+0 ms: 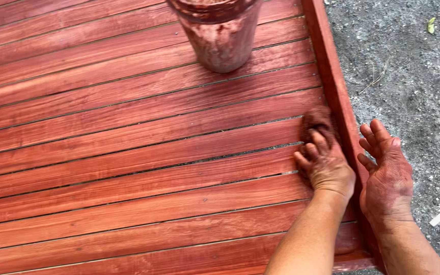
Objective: The person wipes red wood stain onto the slats and frame of a wooden bench using a cloth, dipping the cloth into a bucket of stain. They work across the bench seat, then move to the edges, legs, and end posts, rubbing the stain into the bare wood surfaces.
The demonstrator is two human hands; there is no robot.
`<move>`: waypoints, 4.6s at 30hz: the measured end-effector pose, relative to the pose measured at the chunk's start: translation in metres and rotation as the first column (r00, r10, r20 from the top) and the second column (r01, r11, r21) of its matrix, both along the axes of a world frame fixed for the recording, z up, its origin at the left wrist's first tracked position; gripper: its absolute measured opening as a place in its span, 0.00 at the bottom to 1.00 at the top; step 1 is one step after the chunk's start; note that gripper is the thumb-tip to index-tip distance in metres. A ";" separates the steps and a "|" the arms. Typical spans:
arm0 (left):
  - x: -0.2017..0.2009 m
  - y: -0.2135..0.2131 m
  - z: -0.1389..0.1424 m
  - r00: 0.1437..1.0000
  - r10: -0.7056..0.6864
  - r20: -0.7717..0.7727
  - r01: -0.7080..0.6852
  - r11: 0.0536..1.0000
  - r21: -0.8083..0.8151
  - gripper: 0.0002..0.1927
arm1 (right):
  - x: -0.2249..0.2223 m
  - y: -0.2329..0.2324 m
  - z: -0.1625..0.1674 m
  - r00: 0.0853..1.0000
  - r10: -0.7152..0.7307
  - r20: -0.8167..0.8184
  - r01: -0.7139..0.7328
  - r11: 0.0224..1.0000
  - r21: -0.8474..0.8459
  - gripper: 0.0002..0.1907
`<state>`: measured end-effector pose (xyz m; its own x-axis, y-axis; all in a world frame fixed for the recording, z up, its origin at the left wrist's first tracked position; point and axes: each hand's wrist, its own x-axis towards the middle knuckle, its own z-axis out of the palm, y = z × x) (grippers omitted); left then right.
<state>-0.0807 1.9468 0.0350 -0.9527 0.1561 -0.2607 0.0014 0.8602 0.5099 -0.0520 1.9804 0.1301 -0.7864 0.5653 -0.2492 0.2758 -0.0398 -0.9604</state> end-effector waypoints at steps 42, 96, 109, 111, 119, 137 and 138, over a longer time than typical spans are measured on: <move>0.109 -0.351 -0.022 0.962 -0.130 -0.240 0.113 0.990 -0.084 0.45 | -0.012 -0.280 0.005 0.971 0.233 -0.055 -0.233 0.972 0.001 0.31; -0.119 -0.601 0.079 0.725 0.689 0.016 -0.216 0.205 0.955 0.34 | -0.124 -0.429 0.030 0.980 0.172 -0.099 -0.182 0.978 -0.099 0.33; -0.156 -0.308 0.184 0.811 0.585 -0.014 -0.193 0.289 0.938 0.31 | -0.237 -0.183 0.105 0.966 0.013 0.260 0.153 0.781 -0.606 0.55; -0.160 -0.291 0.191 0.821 0.569 -0.041 -0.234 0.402 0.885 0.31 | -0.250 -0.175 0.096 0.961 0.023 0.274 0.176 0.713 -0.679 0.54; -0.163 -0.262 0.211 0.843 0.538 0.002 -0.260 0.404 0.877 0.32 | -0.290 -0.150 0.061 0.981 0.106 0.162 0.027 0.753 -0.657 0.25; -0.131 -0.396 0.237 0.936 0.272 0.226 -0.262 0.103 0.960 0.30 | -0.173 -0.209 0.074 0.911 0.366 0.189 -0.190 0.780 -0.597 0.17; -0.131 -0.414 0.242 0.933 0.241 0.267 -0.291 0.074 0.954 0.28 | -0.155 -0.222 0.077 0.895 0.386 0.224 -0.191 0.785 -0.590 0.18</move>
